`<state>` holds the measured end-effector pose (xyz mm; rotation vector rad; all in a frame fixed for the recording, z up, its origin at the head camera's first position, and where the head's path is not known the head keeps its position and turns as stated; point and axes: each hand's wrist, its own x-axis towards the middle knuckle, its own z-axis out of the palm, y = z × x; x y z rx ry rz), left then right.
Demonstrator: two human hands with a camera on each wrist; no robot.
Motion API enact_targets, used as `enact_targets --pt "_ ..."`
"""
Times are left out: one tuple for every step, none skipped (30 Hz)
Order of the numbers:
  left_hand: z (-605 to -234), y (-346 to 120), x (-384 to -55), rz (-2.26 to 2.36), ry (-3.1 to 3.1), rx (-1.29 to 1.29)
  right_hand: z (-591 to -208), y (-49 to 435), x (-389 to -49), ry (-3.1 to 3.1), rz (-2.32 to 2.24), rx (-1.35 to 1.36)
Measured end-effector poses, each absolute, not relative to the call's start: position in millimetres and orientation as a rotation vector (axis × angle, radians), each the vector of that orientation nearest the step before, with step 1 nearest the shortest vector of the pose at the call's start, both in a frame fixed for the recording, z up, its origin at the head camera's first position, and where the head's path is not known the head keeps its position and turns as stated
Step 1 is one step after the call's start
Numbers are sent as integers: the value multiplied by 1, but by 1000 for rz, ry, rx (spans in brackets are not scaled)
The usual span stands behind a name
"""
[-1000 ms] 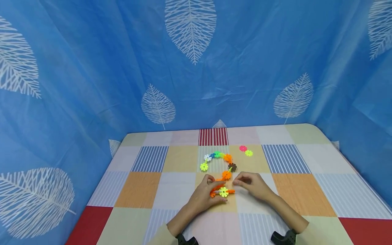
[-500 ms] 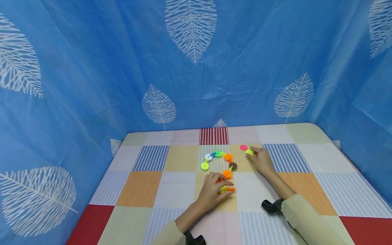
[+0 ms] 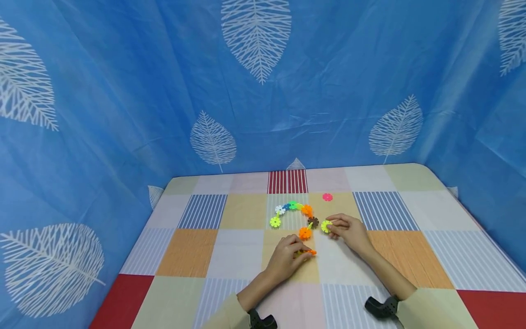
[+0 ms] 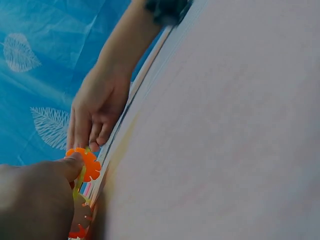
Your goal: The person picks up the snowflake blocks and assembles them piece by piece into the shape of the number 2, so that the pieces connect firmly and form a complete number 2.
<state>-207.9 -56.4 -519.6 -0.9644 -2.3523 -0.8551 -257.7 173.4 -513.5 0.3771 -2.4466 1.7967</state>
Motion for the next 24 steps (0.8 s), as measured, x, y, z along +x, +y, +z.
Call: enact_targets --pt "-520 -56 -208 -862 -2356 -960 -513 171 -249 -2431 1901 392" --pt "-520 -56 -207 -873 -2361 -956 -514 169 -242 -2412 1995 404" --pt "-520 -56 -207 -884 -2368 -951 -513 167 -235 -2403 2067 412" --pt "-520 -56 -207 -892 -2372 -948 -513 165 -229 -2405 2119 414" --pt "-520 -56 -206 -897 -2375 -944 -513 163 -225 -2410 2165 413" --pt "-519 -56 -206 -906 -2376 -941 -512 161 -221 -2412 2207 403" --pt "-519 -55 -206 -913 -2378 -938 -512 160 -217 -2412 2248 400" --pt "-519 -56 -206 -918 -2378 -939 -511 158 -215 -2414 2281 391" --pt "-519 -56 -206 -920 -2378 -938 -511 157 -213 -2422 2298 393" --pt "-519 -55 -205 -921 -2378 -940 -510 156 -211 -2427 2315 384" --pt "-519 -55 -205 -920 -2378 -941 -510 156 -210 -2430 2328 383" --pt "-519 -55 -205 -925 -2380 -943 -509 155 -209 -2429 2336 383" --pt "-519 -55 -206 -926 -2379 -944 -509 154 -208 -2430 2342 384" --pt "-519 -55 -206 -927 -2379 -943 -509 154 -208 -2428 2345 382" --pt "-519 -55 -206 -927 -2379 -942 -508 153 -207 -2421 2353 379" --pt "-519 -55 -206 -927 -2378 -943 -508 153 -206 -2411 2368 363" --pt "-519 -55 -206 -926 -2377 -945 -508 152 -206 -2398 2386 354" --pt "-520 -55 -206 -921 -2374 -946 -508 151 -205 -2385 2405 331" --pt "-520 -55 -206 -913 -2371 -948 -508 150 -204 -2373 2427 312" --pt "-520 -55 -206 -903 -2366 -950 -508 149 -203 -2360 2451 294" --pt "-520 -55 -207 -899 -2360 -952 -508 148 -202 -2349 2476 278" --pt "-521 -55 -207 -896 -2352 -955 -508 147 -201 -2342 2497 264" --pt "-521 -55 -207 -889 -2343 -957 -508 146 -200 -2336 2516 248" --pt "-522 -55 -208 -891 -2334 -960 -507 145 -200 -2334 2529 236"
